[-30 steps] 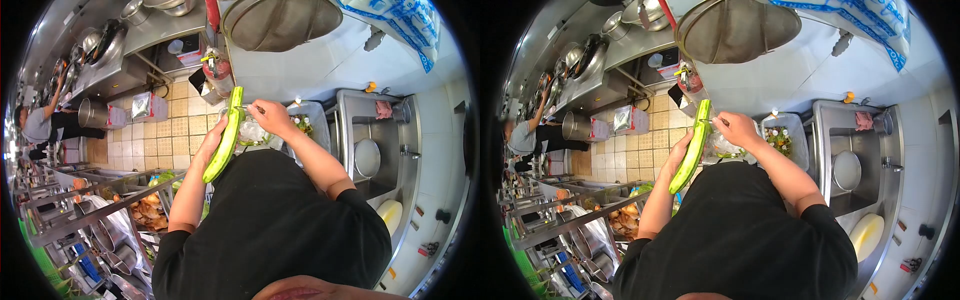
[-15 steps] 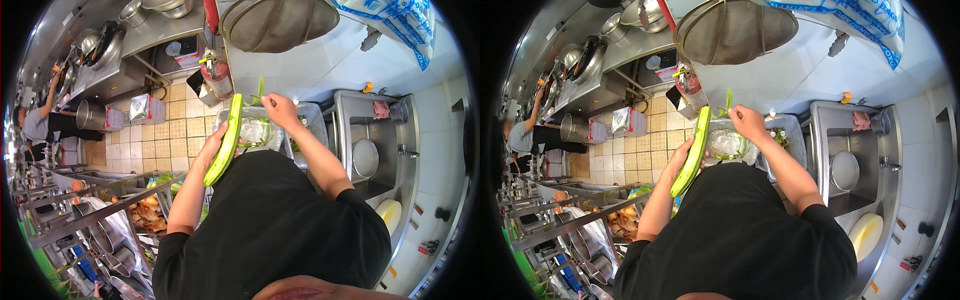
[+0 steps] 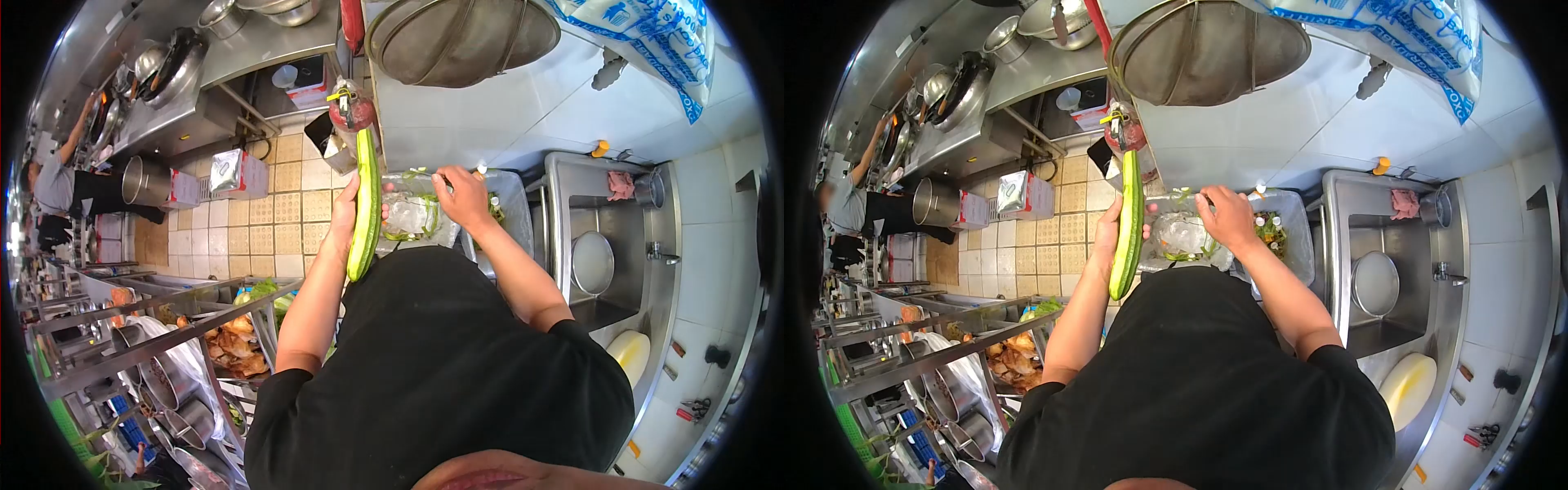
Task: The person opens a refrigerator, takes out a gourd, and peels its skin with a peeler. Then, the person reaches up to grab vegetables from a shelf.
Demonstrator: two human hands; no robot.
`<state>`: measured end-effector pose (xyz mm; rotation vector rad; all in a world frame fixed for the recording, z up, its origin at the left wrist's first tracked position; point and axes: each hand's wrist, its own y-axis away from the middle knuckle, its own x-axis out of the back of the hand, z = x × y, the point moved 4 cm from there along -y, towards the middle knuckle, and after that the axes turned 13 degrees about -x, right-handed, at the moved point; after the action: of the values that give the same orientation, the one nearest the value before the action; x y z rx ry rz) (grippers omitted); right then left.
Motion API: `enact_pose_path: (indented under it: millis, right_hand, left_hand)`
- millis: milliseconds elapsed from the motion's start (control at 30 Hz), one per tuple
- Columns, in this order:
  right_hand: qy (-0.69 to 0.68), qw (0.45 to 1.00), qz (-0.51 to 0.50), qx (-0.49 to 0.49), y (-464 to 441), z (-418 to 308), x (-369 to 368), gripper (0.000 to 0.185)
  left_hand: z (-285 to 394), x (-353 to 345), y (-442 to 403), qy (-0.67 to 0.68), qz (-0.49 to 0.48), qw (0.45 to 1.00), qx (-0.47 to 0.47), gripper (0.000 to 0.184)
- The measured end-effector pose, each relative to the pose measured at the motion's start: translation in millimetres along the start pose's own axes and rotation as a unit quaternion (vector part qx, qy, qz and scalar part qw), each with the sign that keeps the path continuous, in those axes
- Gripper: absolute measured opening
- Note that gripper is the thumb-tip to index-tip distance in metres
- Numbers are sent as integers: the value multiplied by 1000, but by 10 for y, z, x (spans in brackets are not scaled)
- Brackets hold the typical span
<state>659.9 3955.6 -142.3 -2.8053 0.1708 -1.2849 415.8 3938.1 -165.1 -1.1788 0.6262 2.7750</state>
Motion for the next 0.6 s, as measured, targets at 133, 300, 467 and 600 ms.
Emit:
enact_pose_path:
  millis: [133, 300, 467, 600]
  right_hand:
    - [24, 987, 84, 134, 83, -128, 63, 20]
    - [10, 984, 95, 150, 104, -336, 174, 21]
    - [-51, 989, 74, 118, 94, -452, 256, 20]
    - [-66, 988, 79, 113, 91, -474, 318, 19]
  left_hand:
    - [48, -175, -90, -11, -8, 999, -34, 48]
    - [67, -260, -226, -22, -38, 996, -76, 55]
    - [42, -417, -263, 2, -73, 994, -76, 53]
    - [-23, -466, -311, 2, -65, 995, -73, 55]
